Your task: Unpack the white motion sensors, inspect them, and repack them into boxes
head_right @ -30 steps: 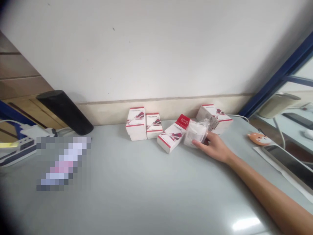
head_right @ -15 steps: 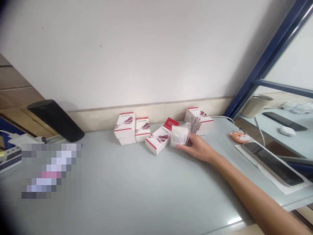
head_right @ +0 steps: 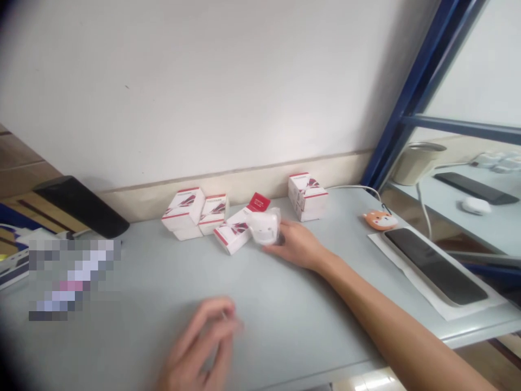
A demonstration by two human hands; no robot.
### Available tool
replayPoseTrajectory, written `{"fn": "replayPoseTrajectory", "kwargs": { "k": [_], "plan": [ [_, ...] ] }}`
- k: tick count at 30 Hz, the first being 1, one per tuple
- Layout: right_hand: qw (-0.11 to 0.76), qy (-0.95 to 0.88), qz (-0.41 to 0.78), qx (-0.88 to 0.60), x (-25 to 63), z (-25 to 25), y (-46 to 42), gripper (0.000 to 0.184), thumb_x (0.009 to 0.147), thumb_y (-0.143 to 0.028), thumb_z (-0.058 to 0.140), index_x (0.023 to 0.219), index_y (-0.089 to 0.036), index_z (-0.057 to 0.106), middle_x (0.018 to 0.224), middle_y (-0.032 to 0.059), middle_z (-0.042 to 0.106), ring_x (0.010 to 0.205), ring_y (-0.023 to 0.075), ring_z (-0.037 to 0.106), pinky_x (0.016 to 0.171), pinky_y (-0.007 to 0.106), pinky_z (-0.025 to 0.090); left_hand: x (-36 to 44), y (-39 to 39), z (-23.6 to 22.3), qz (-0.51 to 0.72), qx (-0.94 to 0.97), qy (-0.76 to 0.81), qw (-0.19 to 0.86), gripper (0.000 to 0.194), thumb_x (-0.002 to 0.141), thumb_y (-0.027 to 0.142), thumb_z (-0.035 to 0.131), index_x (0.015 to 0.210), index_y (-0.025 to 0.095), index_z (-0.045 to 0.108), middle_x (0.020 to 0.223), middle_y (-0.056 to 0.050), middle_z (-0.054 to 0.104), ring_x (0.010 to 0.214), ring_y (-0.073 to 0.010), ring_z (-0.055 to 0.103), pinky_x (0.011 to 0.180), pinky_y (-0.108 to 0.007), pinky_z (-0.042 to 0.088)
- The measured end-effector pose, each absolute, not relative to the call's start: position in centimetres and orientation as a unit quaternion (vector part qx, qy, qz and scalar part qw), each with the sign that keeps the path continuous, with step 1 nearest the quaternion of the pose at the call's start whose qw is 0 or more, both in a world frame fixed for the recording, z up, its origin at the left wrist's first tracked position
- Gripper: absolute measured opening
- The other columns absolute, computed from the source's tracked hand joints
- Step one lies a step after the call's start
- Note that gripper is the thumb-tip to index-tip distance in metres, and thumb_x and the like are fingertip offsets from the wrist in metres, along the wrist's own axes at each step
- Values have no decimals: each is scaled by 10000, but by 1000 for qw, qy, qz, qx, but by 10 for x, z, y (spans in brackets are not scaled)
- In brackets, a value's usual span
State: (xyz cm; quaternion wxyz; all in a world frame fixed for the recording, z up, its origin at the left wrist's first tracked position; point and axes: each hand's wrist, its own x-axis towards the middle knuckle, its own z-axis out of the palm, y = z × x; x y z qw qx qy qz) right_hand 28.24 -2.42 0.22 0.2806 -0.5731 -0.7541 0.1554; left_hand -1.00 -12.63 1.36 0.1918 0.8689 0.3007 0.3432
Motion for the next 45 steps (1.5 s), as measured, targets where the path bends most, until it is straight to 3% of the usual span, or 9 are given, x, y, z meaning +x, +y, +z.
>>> {"fn": "replayPoseTrajectory", "kwargs": {
  "k": [3, 7, 13, 21, 26, 29, 34, 40, 45],
  "plan": [
    [305, -769, 134, -545, 283, 3, -25, 428, 929, -524, 749, 1269, -263, 755, 1286, 111, 749, 1123, 336, 724, 917, 418, 575, 11, -83, 37, 384, 867, 317, 21, 362, 985, 126, 615, 1316, 272, 625, 1346, -132, 620, 1183, -249, 687, 1003, -395, 606],
    [338, -796, 98, -493, 282, 6, -27, 401, 941, -524, 753, 1251, -270, 765, 1224, 120, 757, 1082, 324, 729, 918, 425, 570, 29, -25, 55, 398, 865, 304, -44, 545, 974, 268, 722, 1473, 294, 505, 1503, -153, 536, 1438, -326, 540, 1192, -530, 478],
    [378, -798, 80, -462, 277, 15, -31, 373, 966, -533, 733, 1193, -238, 753, 1190, 115, 759, 999, 283, 708, 866, 401, 529, 25, 8, 37, 357, 871, 315, 125, 586, 959, 402, 762, 1475, 344, 492, 1416, -75, 657, 1249, -263, 673, 1023, -404, 570],
    [498, -658, 262, -501, 267, 27, -43, 410, 911, -597, 764, 1141, -259, 790, 1112, 54, 784, 806, 193, 604, 731, 341, 502, 19, -9, 25, 461, 682, 336, 458, 500, 876, 439, 838, 1172, 257, 479, 1161, -49, 676, 1075, -219, 712, 875, -322, 601],
    [504, -584, 378, -512, 259, 35, -48, 505, 899, -691, 713, 1081, -229, 807, 988, 76, 785, 818, 230, 669, 692, 339, 532, 23, -19, 29, 397, 570, 300, 654, 640, 867, 389, 861, 1333, 311, 430, 1244, -48, 677, 1060, -208, 703, 851, -329, 611],
    [501, -570, 403, -511, 258, 36, -48, 524, 911, -724, 676, 1044, -230, 792, 949, 68, 765, 798, 220, 674, 675, 320, 536, 24, -18, 23, 363, 523, 313, 705, 581, 862, 381, 867, 1320, 285, 522, 1265, -67, 674, 1029, -215, 704, 830, -352, 620],
    [503, -570, 437, -480, 263, 34, -49, 545, 1021, -722, 493, 1267, -280, 697, 1112, 66, 730, 960, 223, 674, 783, 321, 557, 26, -16, 23, 377, 460, 287, 750, 481, 878, 342, 848, 1271, 223, 598, 1353, -112, 678, 1069, -263, 735, 850, -393, 633],
    [541, -536, 443, -474, 263, 39, -49, 416, 910, -624, 746, 1101, -260, 685, 996, 38, 703, 733, 167, 621, 592, 283, 513, 28, -19, 29, 391, 446, 278, 755, 507, 855, 298, 859, 1285, 259, 595, 1405, -92, 662, 1144, -269, 708, 883, -425, 639],
    [577, -498, 403, -507, 260, 40, -49, 384, 907, -606, 750, 1013, -241, 701, 906, 45, 740, 715, 185, 650, 569, 285, 502, 25, -21, 28, 331, 455, 308, 767, 486, 850, 364, 876, 1251, 264, 619, 1327, -81, 698, 1107, -249, 720, 867, -370, 613]
  ]
}}
